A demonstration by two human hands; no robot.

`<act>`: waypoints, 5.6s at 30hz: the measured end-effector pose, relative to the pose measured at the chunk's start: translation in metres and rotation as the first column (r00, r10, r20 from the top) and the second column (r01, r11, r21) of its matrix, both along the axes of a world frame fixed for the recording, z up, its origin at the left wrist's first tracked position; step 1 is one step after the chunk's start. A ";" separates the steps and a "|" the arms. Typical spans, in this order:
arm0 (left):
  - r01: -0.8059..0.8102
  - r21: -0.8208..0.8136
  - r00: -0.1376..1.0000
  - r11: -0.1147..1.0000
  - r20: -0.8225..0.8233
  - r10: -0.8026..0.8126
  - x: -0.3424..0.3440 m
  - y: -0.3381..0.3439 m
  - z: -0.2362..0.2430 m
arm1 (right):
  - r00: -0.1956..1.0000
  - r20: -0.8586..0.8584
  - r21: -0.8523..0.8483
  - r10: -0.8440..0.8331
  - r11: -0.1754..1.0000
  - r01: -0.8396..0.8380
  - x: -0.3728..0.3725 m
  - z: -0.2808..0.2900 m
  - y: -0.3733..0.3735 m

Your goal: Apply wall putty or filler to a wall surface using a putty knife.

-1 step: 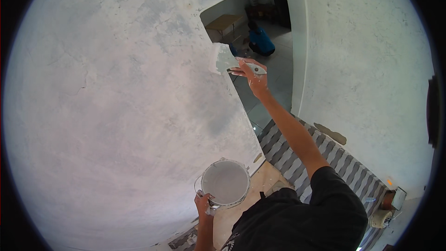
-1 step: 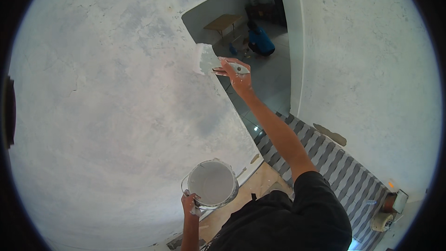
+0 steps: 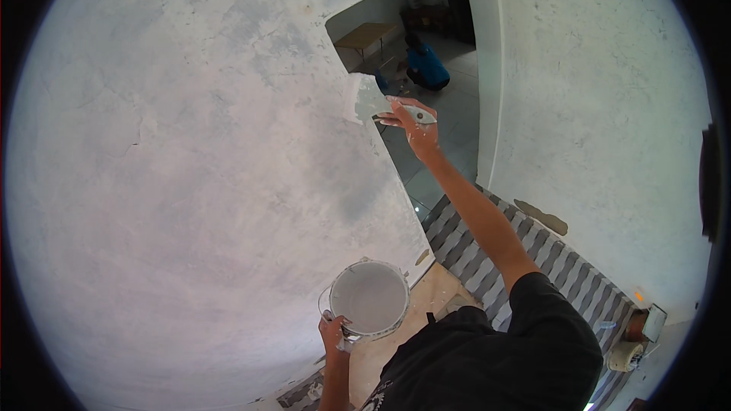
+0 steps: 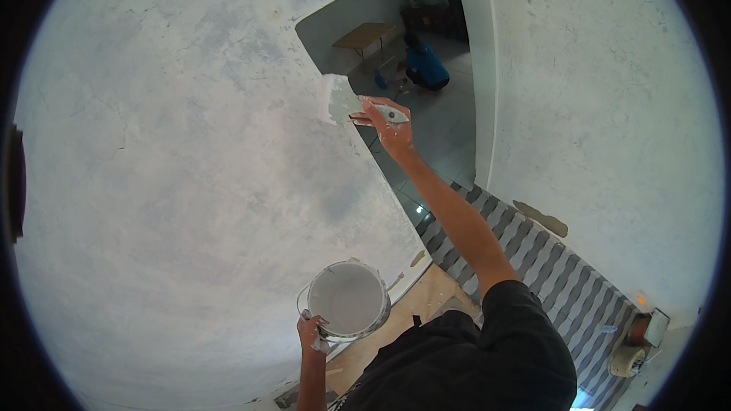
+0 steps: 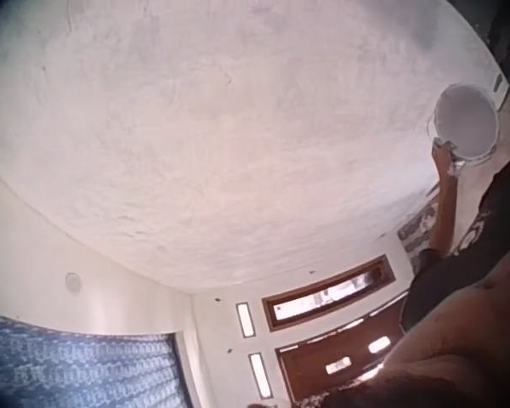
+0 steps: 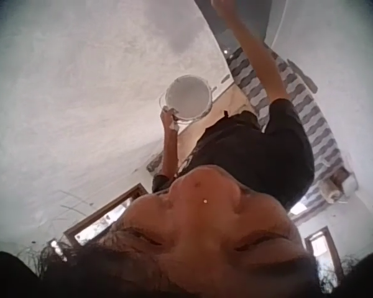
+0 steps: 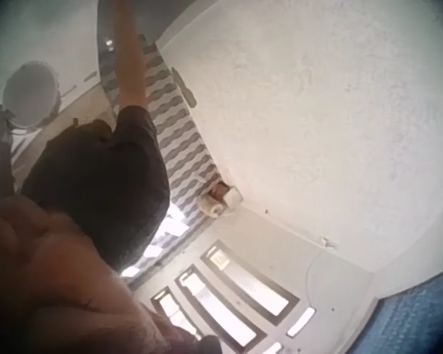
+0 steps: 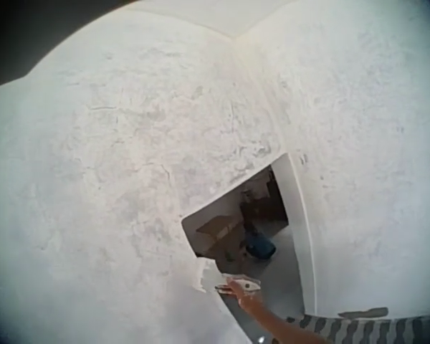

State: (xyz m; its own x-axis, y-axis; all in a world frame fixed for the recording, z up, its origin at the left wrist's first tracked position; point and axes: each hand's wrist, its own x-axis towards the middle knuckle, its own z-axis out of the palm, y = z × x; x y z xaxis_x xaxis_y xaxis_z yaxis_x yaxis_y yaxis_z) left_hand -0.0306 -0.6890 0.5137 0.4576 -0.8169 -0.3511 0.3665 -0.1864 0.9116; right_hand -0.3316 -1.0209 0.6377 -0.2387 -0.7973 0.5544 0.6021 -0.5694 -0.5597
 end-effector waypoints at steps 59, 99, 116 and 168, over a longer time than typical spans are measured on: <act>0.030 0.048 0.999 0.998 0.030 -0.032 0.020 0.005 -0.021 | 0.600 -0.429 -0.528 -0.675 0.726 0.440 0.005 -0.085 0.013; 0.059 0.045 0.686 0.997 0.724 -0.074 0.018 0.007 -0.045 | 0.671 -0.405 0.816 0.621 0.577 -0.041 0.154 -0.191 0.271; 0.055 -0.061 0.727 0.997 0.687 0.002 0.011 0.004 -0.044 | 0.592 -0.427 0.802 0.683 0.589 -0.100 0.188 -0.218 0.256; -0.039 -0.159 0.996 0.987 0.074 0.051 -0.025 0.019 0.047 | 0.828 0.030 0.602 0.560 0.651 -0.462 0.004 -0.054 0.267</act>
State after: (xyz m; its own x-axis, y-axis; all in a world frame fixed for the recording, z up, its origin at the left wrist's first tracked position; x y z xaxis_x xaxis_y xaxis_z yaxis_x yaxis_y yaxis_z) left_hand -0.0559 -0.6696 0.5612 0.5160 -0.8371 -0.1817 0.2982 -0.0234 0.9542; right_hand -0.3274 -0.7539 0.5837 0.3472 -0.9367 -0.0448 0.5835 0.2532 -0.7716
